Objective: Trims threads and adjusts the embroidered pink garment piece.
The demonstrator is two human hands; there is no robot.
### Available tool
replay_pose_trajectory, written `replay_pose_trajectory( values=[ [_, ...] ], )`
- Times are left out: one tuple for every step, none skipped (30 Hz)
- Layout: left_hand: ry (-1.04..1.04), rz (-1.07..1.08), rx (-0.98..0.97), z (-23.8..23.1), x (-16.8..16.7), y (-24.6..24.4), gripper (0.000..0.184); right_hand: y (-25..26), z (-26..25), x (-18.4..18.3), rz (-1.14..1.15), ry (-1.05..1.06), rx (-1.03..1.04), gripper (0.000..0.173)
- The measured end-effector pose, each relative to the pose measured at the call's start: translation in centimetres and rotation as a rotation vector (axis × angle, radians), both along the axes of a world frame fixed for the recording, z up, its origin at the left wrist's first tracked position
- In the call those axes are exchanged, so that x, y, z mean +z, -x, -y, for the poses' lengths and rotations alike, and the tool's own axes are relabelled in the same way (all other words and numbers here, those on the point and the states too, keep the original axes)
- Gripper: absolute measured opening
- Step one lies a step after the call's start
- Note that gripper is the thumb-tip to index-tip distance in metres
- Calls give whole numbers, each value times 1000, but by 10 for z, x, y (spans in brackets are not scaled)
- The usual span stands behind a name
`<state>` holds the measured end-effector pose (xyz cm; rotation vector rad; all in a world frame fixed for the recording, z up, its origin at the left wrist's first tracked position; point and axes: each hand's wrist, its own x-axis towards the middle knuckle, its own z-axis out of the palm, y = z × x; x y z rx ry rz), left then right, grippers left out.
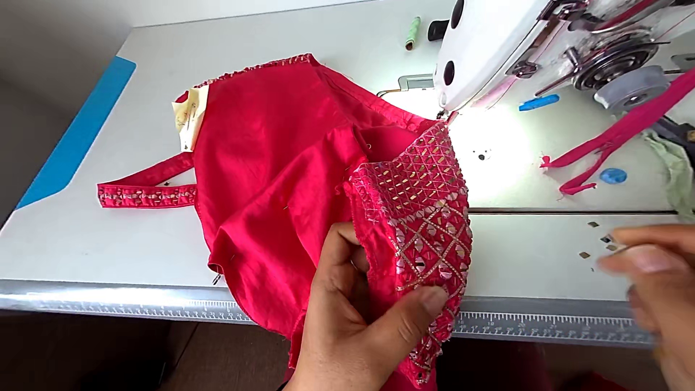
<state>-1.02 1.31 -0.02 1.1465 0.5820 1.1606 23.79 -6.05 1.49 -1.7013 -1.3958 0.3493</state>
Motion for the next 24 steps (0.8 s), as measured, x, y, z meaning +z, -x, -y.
replay_pose_trajectory(
  values=[
    [-5,-2,1,0,0,0,42,10,1,7,-142,56,157,27],
    [-2,-1,11,0,-1,-1,42,20,1,12,-261,120,311,31],
    [1,-1,22,0,-1,-1,41,29,-1,15,-357,173,451,39],
    [4,7,29,0,-1,-1,39,37,-3,16,-424,206,561,46],
    [4,11,31,0,-2,-2,37,45,-4,17,-475,212,640,51],
    [8,16,28,0,-2,-2,36,51,-6,18,-504,213,694,53],
    [11,26,20,0,-2,-2,34,55,-7,19,-522,223,729,53],
    [12,34,7,1,-2,-2,33,58,-9,20,-532,243,750,53],
    [12,43,-8,1,-2,-2,33,59,-11,20,-546,264,759,51],
    [9,50,-23,0,-3,-1,33,59,-13,20,-565,288,766,49],
    [6,57,-35,0,-4,-1,33,59,-15,18,-596,314,776,48],
    [5,64,-46,0,-4,0,33,58,-16,17,-638,340,789,47],
    [5,65,-53,-1,-4,0,33,57,-18,16,-685,364,805,47],
    [3,64,-58,-1,-4,1,33,56,-20,17,-728,383,819,46],
    [4,66,-61,-1,-4,1,33,56,-21,17,-763,394,826,44],
    [11,70,-64,-1,-4,1,33,56,-21,18,-791,399,826,43],
    [18,76,-67,-1,-5,2,34,57,-21,19,-813,404,819,42],
    [21,83,-69,-1,-5,2,34,57,-21,20,-830,411,806,41],
    [21,87,-72,-1,-5,2,34,57,-21,21,-839,418,799,40],
    [21,89,-73,-2,-5,2,33,56,-22,21,-837,426,798,39],
    [21,85,-71,-2,-5,2,33,56,-22,22,-822,433,803,38],
    [20,84,-72,-2,-5,2,33,55,-23,23,-804,435,813,37],
    [22,86,-75,-2,-5,2,33,54,-24,23,-787,435,823,37],
    [23,86,-78,-2,-5,3,33,53,-25,23,-769,434,833,36]
  ],
)
